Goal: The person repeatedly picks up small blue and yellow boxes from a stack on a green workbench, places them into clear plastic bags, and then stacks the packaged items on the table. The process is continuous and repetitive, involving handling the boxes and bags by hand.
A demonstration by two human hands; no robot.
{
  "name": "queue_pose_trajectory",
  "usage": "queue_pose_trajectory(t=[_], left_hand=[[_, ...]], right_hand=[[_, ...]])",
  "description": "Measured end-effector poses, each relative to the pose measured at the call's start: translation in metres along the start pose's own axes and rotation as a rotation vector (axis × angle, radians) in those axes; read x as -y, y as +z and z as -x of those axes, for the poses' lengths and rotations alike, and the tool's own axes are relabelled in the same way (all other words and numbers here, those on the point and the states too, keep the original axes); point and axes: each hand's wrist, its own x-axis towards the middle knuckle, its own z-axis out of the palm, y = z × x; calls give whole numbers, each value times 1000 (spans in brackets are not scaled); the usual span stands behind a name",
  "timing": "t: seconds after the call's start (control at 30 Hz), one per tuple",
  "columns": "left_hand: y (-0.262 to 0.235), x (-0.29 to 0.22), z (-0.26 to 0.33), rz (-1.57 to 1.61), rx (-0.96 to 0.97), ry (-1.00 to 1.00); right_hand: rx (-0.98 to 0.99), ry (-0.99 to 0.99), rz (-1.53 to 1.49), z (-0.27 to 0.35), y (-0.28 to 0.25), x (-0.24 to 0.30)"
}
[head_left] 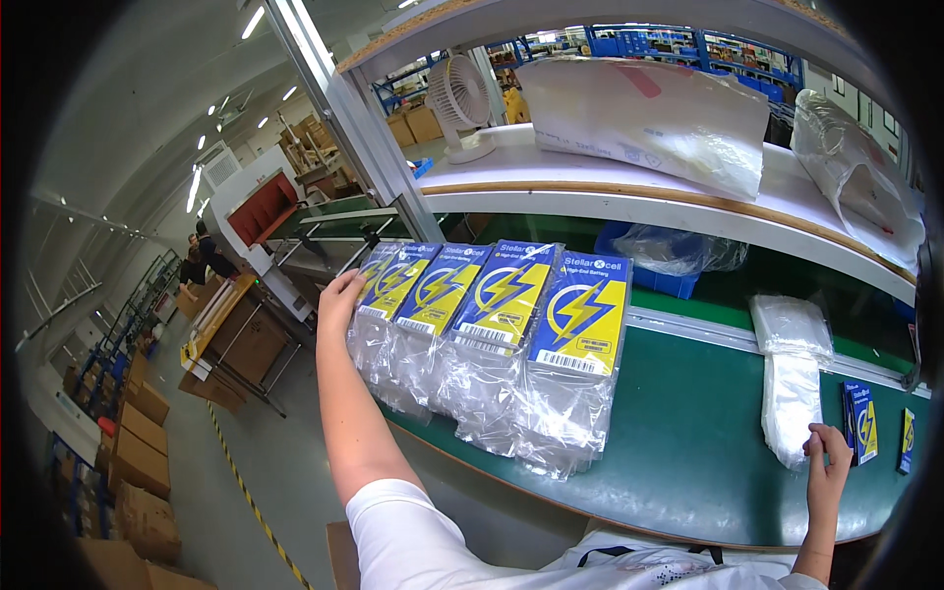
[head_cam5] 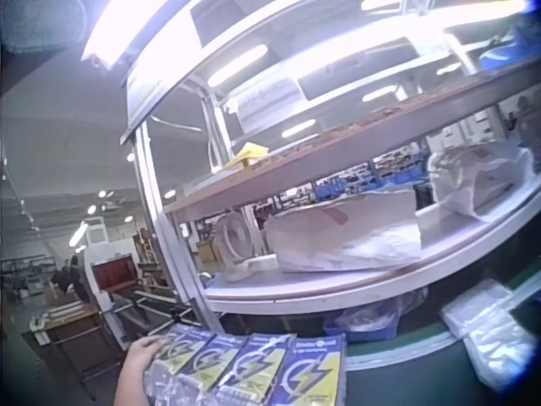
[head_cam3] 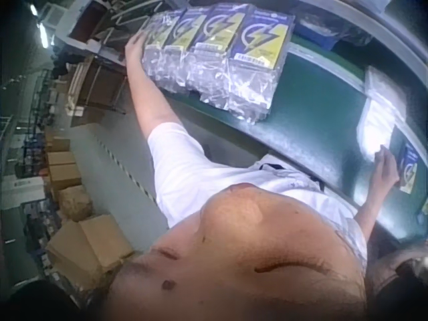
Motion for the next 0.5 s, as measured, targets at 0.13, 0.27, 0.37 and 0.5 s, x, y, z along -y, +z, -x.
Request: queue_pose_trajectory(t=[0.13, 0.27, 0.37, 0.5], left_hand=[[7, 4, -2, 108, 7, 14], [12, 2, 2, 142, -9, 42], [12, 0, 5, 152, -10, 57], [14, 3, 3, 157, -30, 69]], right_hand=[[34, -22, 11, -2, 8, 3], [46, -25, 13, -3, 10, 2], [55, -20, 16, -3, 11, 2], [52, 11, -8, -3, 13, 4]])
